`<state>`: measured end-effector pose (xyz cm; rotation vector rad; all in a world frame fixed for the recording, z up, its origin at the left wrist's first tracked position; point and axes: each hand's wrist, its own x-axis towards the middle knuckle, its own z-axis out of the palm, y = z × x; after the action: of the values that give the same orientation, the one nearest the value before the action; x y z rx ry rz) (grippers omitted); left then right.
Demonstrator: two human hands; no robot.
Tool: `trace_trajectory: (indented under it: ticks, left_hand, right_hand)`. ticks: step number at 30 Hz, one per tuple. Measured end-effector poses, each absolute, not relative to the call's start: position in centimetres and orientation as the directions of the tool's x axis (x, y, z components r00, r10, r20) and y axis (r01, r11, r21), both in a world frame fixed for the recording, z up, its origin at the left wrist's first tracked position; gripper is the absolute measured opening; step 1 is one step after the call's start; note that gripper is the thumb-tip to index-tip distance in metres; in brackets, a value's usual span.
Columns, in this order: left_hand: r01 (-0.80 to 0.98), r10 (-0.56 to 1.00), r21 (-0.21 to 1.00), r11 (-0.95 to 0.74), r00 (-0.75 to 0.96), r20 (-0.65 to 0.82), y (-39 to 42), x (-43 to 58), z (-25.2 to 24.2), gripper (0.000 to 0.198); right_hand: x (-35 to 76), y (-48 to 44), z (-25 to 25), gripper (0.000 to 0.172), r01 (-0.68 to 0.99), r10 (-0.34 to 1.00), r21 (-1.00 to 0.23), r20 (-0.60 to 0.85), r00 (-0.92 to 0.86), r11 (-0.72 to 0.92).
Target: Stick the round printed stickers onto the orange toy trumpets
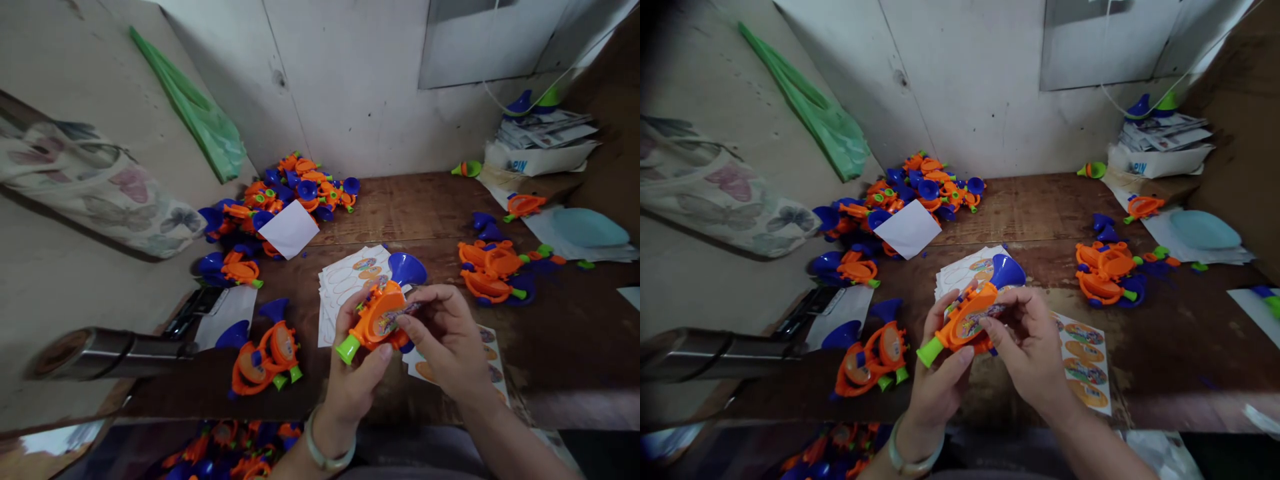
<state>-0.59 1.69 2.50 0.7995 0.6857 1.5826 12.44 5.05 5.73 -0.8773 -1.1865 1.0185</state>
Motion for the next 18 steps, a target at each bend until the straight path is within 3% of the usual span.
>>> trace_trajectory:
  ticks: [12, 18]
  left_hand:
    - [-0.551, 0.983, 0.815, -0.18, -0.119, 0.138, 1.97, -0.27, 2.44, 0.055]
    - [-0.491, 0.977, 0.856, -0.164, -0.2, 0.073, 1.93, -0.05, 2.11, 0.043]
  right_hand:
    - [12.3, 4.8, 5.35, 0.029, -0.166, 0.949, -0.935, 0.314, 0.013, 0.312]
    - [12.21, 4.72, 5.44, 0.028, -0.094, 0.931, -0.926, 0.366, -0.001, 0.364]
